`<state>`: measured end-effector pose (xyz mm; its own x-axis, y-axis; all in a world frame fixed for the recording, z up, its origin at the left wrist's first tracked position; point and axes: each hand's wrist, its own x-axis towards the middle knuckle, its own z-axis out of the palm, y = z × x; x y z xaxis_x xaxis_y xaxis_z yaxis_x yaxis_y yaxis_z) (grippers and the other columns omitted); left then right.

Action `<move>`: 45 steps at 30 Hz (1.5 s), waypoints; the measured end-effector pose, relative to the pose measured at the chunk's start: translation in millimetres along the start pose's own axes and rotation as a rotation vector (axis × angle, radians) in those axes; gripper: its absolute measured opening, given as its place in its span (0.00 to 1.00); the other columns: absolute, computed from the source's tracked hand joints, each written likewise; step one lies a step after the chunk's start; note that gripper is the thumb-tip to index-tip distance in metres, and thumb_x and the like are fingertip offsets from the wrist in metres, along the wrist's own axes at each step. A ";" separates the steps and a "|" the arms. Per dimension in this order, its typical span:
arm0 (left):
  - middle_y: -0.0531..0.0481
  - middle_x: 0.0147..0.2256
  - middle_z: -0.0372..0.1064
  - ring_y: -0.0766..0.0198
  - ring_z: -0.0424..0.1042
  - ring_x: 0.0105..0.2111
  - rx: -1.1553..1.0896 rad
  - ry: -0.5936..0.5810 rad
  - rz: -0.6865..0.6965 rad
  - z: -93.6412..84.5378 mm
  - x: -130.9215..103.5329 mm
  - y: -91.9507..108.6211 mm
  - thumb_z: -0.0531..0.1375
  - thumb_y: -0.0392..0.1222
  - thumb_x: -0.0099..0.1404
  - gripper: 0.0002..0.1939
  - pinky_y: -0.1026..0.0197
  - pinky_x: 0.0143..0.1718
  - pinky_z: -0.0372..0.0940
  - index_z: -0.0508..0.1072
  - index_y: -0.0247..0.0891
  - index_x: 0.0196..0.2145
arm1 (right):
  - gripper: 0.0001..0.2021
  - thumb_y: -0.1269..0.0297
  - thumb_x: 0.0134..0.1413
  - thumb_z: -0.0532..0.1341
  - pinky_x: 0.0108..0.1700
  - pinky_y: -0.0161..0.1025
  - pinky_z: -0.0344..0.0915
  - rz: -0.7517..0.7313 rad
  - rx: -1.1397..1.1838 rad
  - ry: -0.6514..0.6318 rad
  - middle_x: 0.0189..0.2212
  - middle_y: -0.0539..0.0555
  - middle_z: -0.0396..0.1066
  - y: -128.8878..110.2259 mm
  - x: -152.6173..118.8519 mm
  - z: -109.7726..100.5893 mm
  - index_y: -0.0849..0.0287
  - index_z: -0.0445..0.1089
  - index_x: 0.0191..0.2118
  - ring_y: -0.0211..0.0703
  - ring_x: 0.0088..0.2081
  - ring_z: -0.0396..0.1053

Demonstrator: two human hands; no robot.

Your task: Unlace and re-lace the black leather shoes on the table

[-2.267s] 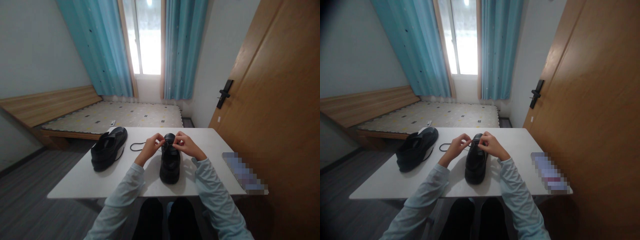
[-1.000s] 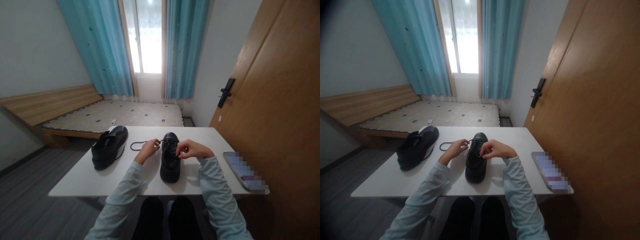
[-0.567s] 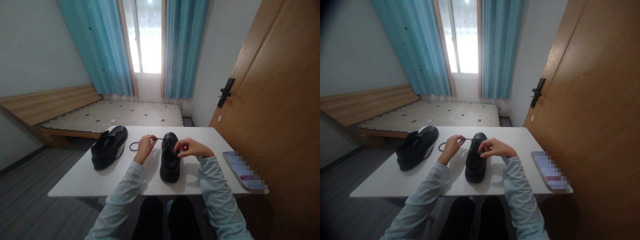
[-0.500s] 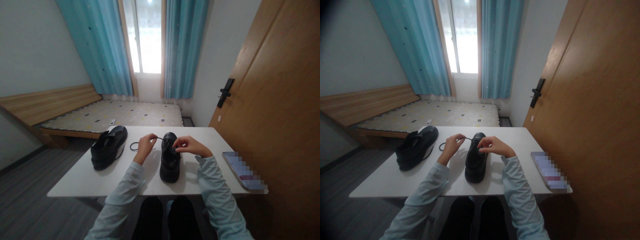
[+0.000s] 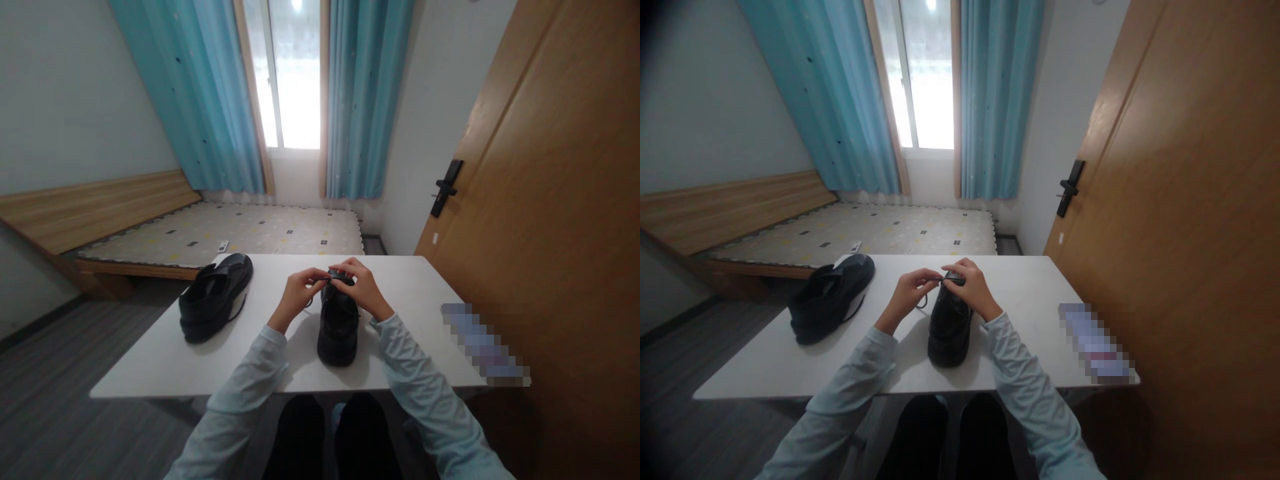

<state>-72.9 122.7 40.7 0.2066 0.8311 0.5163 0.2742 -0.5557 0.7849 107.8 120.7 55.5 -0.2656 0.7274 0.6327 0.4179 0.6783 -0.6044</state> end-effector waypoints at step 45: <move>0.47 0.34 0.74 0.62 0.72 0.35 0.035 0.001 -0.117 0.5 0.7 -2.8 0.58 0.47 0.60 0.12 0.61 0.35 0.67 0.75 0.37 0.37 | 0.10 0.62 0.44 0.68 0.40 0.39 0.71 0.410 0.984 0.486 0.21 0.43 0.66 38.1 8.7 -69.8 0.57 0.69 0.33 0.32 0.24 0.66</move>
<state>-73.0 124.8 38.8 0.1704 0.8902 0.4226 0.3291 -0.4556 0.8271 182.1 145.6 71.8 0.1820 0.9384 0.2936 -0.5141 0.3454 -0.7851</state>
